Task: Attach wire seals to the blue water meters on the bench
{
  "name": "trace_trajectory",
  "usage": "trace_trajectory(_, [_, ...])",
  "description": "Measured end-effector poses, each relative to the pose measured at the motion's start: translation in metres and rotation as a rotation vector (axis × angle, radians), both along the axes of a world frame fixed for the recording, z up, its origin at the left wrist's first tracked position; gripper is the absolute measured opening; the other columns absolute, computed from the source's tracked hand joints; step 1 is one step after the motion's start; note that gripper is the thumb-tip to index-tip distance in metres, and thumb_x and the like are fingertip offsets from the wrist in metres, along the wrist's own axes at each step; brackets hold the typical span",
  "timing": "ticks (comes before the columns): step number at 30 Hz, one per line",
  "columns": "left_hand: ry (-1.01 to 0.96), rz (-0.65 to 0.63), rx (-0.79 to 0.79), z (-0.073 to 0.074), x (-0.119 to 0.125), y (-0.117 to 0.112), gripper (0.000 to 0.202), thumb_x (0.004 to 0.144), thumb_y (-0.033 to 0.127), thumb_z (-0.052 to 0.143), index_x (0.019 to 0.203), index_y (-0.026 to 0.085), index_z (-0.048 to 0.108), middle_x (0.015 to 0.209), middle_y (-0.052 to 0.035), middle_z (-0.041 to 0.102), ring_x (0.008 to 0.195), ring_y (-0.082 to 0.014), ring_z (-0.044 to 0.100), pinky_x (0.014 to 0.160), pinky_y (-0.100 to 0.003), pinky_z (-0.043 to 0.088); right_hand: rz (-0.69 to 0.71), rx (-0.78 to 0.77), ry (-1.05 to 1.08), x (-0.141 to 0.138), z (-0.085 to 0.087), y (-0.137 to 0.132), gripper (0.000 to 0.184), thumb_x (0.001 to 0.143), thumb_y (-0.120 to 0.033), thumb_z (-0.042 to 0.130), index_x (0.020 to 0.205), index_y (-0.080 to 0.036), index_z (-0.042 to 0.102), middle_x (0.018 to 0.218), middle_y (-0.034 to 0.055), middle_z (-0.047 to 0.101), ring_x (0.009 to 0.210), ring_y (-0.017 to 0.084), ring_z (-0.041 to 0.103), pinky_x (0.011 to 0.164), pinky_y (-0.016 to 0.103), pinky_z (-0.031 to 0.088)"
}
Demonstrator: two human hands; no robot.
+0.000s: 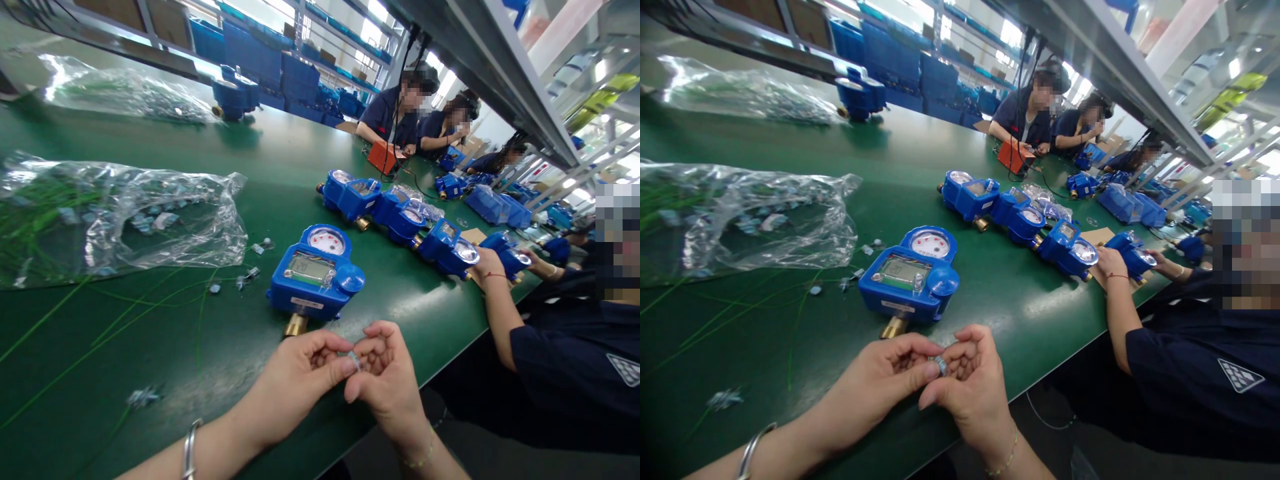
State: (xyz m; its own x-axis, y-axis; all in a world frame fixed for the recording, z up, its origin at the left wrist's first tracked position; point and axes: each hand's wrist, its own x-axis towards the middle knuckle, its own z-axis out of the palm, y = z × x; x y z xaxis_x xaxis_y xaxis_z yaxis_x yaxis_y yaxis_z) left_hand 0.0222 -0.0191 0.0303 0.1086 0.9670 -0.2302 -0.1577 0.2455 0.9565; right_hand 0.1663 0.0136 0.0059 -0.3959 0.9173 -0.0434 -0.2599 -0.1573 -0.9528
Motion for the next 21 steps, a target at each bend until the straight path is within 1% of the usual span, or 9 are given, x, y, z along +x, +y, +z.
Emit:
trace_trajectory(3, [0.094, 0.065, 0.049, 0.003, 0.000, -0.001, 0.016, 0.076, 0.030, 0.062, 0.083, 0.016, 0.065, 0.080, -0.0007, 0.066, 0.074, -0.0141, 0.059, 0.068, -0.023, 0.044, 0.007, 0.068, -0.042, 0.002, -0.007, -0.001, 0.068, 0.049, -0.015, 0.085, 0.101, -0.027, 0.042, 0.080, -0.0058, 0.061, 0.065, 0.009, 0.057, 0.060, 0.019, 0.045])
trace_trajectory(5, [0.109, 0.102, 0.053, 0.003, 0.000, -0.002, 0.019, 0.077, 0.033, 0.061, 0.087, 0.017, 0.064, 0.078, -0.0005, 0.065, 0.072, -0.0143, 0.058, 0.067, -0.024, 0.044, 0.003, 0.180, -0.136, 0.005, -0.012, -0.004, 0.065, 0.055, -0.019, 0.083, 0.106, -0.027, 0.043, 0.083, -0.0042, 0.059, 0.066, 0.010, 0.056, 0.061, 0.021, 0.045])
trace_trajectory(7, [0.118, 0.127, 0.043, 0.001, 0.000, -0.003, 0.024, 0.077, 0.036, 0.060, 0.090, 0.017, 0.063, 0.074, -0.0001, 0.063, 0.069, -0.0141, 0.056, 0.064, -0.024, 0.043, 0.003, 0.359, -0.289, 0.007, -0.013, -0.008, 0.046, 0.069, -0.022, 0.073, 0.107, -0.025, 0.047, 0.085, -0.0018, 0.058, 0.070, 0.011, 0.054, 0.063, 0.023, 0.045])
trace_trajectory(9, [0.146, 0.146, 0.029, -0.001, 0.000, -0.003, 0.026, 0.076, 0.039, 0.061, 0.090, 0.016, 0.063, 0.064, 0.0022, 0.057, 0.061, -0.0123, 0.051, 0.057, -0.022, 0.039, -0.005, 0.560, -0.434, 0.008, -0.012, -0.011, 0.020, 0.082, -0.019, 0.057, 0.102, -0.023, 0.052, 0.087, 0.0009, 0.058, 0.076, 0.013, 0.054, 0.068, 0.026, 0.044])
trace_trajectory(10, [0.156, 0.149, 0.022, -0.002, 0.000, -0.004, 0.027, 0.076, 0.039, 0.061, 0.089, 0.016, 0.063, 0.060, 0.0036, 0.052, 0.058, -0.0112, 0.047, 0.054, -0.022, 0.037, -0.020, 0.651, -0.487, 0.007, -0.010, -0.012, 0.016, 0.086, -0.015, 0.049, 0.099, -0.021, 0.054, 0.087, 0.0020, 0.058, 0.078, 0.014, 0.054, 0.070, 0.027, 0.044])
trace_trajectory(13, [0.168, 0.136, 0.027, -0.003, 0.001, -0.005, 0.027, 0.076, 0.040, 0.061, 0.088, 0.016, 0.063, 0.056, 0.0053, 0.046, 0.055, -0.0099, 0.041, 0.052, -0.021, 0.034, -0.101, 0.879, -0.572, 0.005, -0.009, -0.014, 0.021, 0.086, -0.008, 0.041, 0.100, -0.017, 0.052, 0.087, 0.0051, 0.058, 0.080, 0.016, 0.053, 0.072, 0.030, 0.044])
trace_trajectory(16, [0.181, 0.107, 0.059, -0.001, 0.001, -0.006, 0.025, 0.079, 0.039, 0.057, 0.088, 0.017, 0.062, 0.062, 0.0034, 0.052, 0.060, -0.0114, 0.045, 0.058, -0.022, 0.037, -0.149, 1.051, -0.624, 0.004, -0.013, -0.014, 0.025, 0.085, -0.006, 0.042, 0.107, -0.013, 0.050, 0.090, 0.0094, 0.058, 0.081, 0.018, 0.051, 0.072, 0.033, 0.043])
trace_trajectory(19, [0.215, 0.057, 0.102, 0.001, 0.001, -0.006, 0.024, 0.082, 0.039, 0.053, 0.084, 0.017, 0.062, 0.066, 0.0023, 0.054, 0.064, -0.0124, 0.047, 0.061, -0.022, 0.039, -0.153, 1.033, -0.622, 0.003, -0.016, -0.015, 0.023, 0.085, -0.008, 0.039, 0.104, -0.013, 0.051, 0.086, 0.0087, 0.057, 0.078, 0.018, 0.050, 0.069, 0.032, 0.041])
trace_trajectory(21, [0.243, 0.039, 0.142, 0.002, 0.001, -0.006, 0.023, 0.083, 0.038, 0.052, 0.081, 0.017, 0.061, 0.068, 0.0024, 0.054, 0.065, -0.0121, 0.048, 0.062, -0.022, 0.040, -0.109, 0.795, -0.536, -0.001, -0.014, -0.017, 0.016, 0.087, -0.014, 0.038, 0.089, -0.015, 0.054, 0.076, 0.0051, 0.055, 0.070, 0.016, 0.050, 0.064, 0.029, 0.038])
